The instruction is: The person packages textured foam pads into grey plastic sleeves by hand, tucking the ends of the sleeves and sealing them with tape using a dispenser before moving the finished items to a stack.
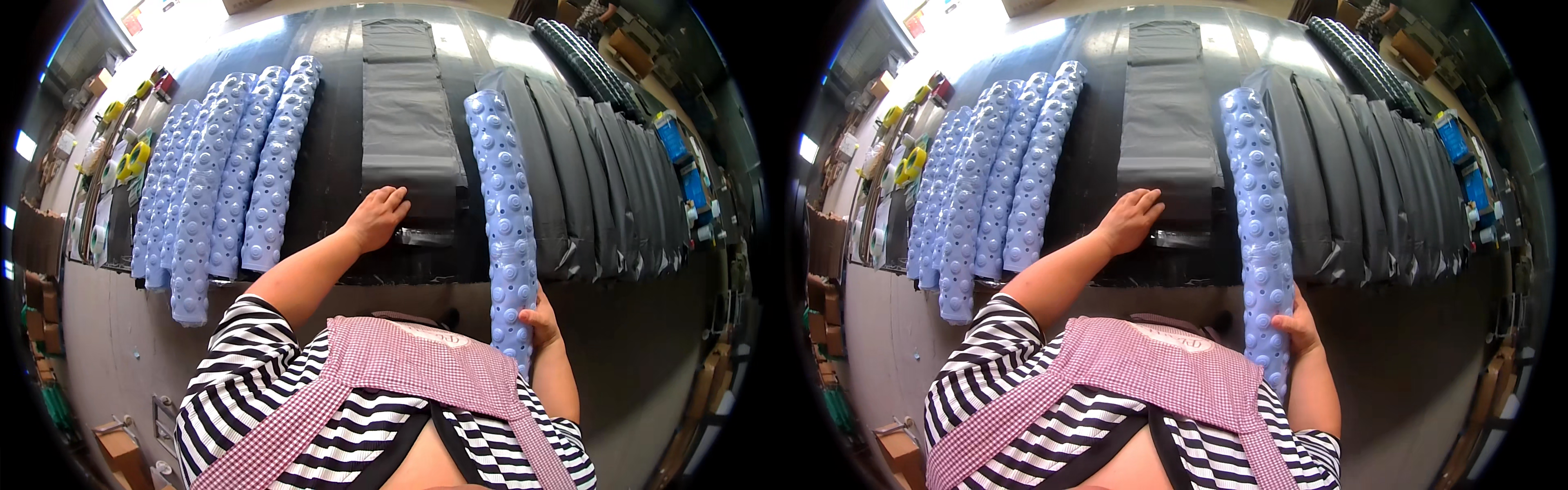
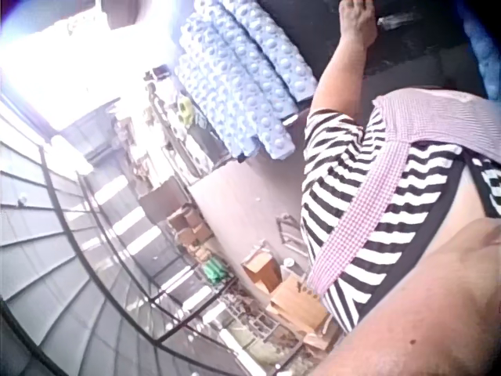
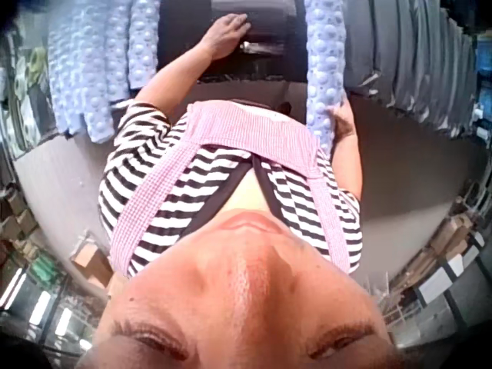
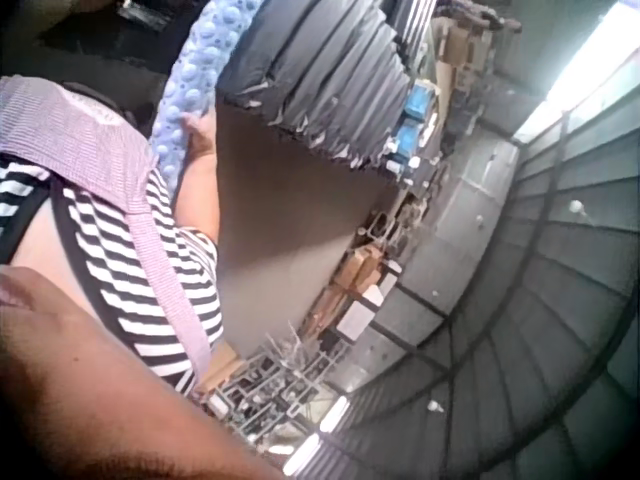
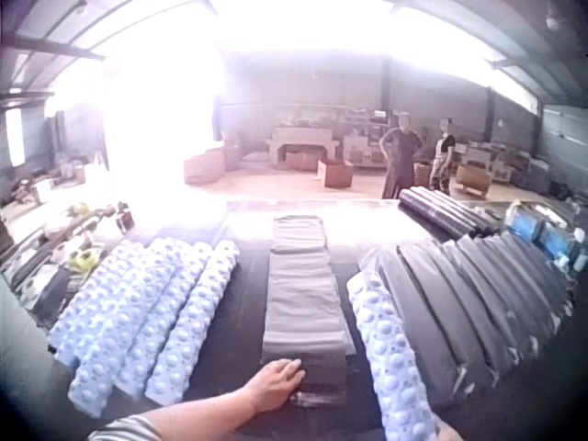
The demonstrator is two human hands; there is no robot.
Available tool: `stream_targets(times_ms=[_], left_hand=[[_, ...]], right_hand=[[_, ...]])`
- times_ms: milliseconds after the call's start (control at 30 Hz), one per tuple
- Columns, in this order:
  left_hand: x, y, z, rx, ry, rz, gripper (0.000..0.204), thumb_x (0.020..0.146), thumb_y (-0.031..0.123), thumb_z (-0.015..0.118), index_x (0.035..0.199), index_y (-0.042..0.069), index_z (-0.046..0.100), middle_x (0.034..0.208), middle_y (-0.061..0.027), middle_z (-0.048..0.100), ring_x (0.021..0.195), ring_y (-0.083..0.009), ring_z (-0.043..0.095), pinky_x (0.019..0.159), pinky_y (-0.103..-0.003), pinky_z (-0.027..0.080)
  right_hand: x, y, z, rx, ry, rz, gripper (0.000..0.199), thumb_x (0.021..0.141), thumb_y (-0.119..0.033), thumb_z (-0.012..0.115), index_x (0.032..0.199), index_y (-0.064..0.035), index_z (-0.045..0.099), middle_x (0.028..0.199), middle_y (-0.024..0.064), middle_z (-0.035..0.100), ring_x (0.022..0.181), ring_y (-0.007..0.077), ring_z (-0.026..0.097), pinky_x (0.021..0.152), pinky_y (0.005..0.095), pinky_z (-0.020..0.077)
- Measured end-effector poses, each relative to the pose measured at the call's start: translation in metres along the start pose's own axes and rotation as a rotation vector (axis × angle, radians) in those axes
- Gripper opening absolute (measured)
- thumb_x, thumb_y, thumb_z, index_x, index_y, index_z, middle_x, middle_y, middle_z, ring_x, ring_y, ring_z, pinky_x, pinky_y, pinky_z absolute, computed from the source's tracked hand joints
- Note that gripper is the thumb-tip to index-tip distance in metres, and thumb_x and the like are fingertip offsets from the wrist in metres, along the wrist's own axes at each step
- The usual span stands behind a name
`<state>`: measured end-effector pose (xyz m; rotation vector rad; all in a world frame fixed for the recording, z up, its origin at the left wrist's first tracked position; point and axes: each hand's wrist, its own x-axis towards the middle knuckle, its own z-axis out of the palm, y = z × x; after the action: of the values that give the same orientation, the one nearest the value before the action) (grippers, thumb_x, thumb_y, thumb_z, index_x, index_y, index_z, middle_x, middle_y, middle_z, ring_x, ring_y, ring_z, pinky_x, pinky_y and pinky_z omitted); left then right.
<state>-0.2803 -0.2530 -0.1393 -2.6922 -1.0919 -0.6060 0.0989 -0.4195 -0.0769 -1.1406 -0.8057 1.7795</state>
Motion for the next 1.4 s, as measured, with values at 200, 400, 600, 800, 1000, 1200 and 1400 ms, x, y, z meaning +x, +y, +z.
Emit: stream_targets(times_ms=[200,400,600,800,1000,1200,1400], left_hand=[[0.013,0.001,0.015,0.177,-0.234,0.096,0.038,0.083,0.015,0.058,0.115,-0.004,0.064,0.136,-0.0201,0.057,0.109,-0.0328,0.059,0.090,-0.038,0.053],[0.031,-0.024,0.008,-0.593,-0.139,-0.319,0.011,0.082,0.009,0.071,0.092,0.008,0.076,0.102,-0.0096,0.067,0.098,-0.0303,0.065,0.084,-0.037,0.053],[0.050,-0.047,0.022,-1.607,-0.075,-0.872,0.015,0.089,0.009,0.070,0.101,0.002,0.076,0.098,-0.0080,0.075,0.084,-0.0134,0.067,0.078,-0.030,0.054],[0.059,-0.062,0.015,-1.882,-0.059,-1.133,0.013,0.093,0.010,0.070,0.104,0.006,0.065,0.090,-0.0048,0.069,0.082,-0.0173,0.068,0.076,-0.034,0.057],[0.051,-0.055,0.011,-1.481,0.118,-0.618,0.003,0.093,0.006,0.069,0.095,0.004,0.069,0.104,-0.0079,0.072,0.088,-0.0145,0.065,0.079,-0.029,0.052],[0.100,-0.073,-0.004,-0.953,0.513,-0.384,0.010,0.087,-0.007,0.063,0.093,0.001,0.066,0.105,-0.0063,0.072,0.098,-0.0188,0.066,0.087,-0.026,0.049],[0.203,-0.138,-0.049,-1.601,0.790,-0.387,0.011,0.096,-0.002,0.058,0.099,0.008,0.062,0.131,-0.0068,0.066,0.104,-0.0117,0.057,0.095,-0.023,0.042]], right_hand=[[-0.046,0.011,0.024,0.033,-0.033,0.000,0.106,0.059,-0.021,0.092,0.150,-0.0044,0.040,0.131,0.0122,0.061,0.117,0.0267,0.062,0.100,0.0402,0.0510],[-0.078,0.038,0.042,0.017,-0.075,-0.069,0.110,0.060,-0.010,0.091,0.154,-0.0033,0.036,0.144,0.0134,0.054,0.131,0.0284,0.055,0.113,0.0415,0.0395],[-0.099,0.075,0.046,0.056,-0.016,-0.002,0.108,0.064,0.000,0.092,0.156,-0.0137,0.038,0.148,0.0115,0.051,0.133,0.0267,0.052,0.112,0.0414,0.0404],[-0.104,0.090,0.049,-0.127,0.095,-0.026,0.107,0.065,-0.007,0.094,0.156,-0.0178,0.039,0.147,0.0094,0.051,0.129,0.0229,0.055,0.109,0.0396,0.0435],[-0.098,0.099,0.059,-0.173,0.189,-0.039,0.108,0.067,-0.004,0.092,0.157,-0.0152,0.035,0.146,0.0094,0.052,0.128,0.0211,0.054,0.108,0.0379,0.0435],[-0.038,0.076,0.055,-0.384,0.008,-0.261,0.108,0.069,-0.004,0.086,0.160,-0.0144,0.029,0.147,0.0108,0.050,0.132,0.0221,0.051,0.111,0.0363,0.0401],[0.066,0.021,0.123,-0.599,0.150,-0.419,0.112,0.072,-0.014,0.086,0.162,-0.0162,0.020,0.149,0.0187,0.048,0.132,0.0274,0.052,0.112,0.0351,0.0398]])
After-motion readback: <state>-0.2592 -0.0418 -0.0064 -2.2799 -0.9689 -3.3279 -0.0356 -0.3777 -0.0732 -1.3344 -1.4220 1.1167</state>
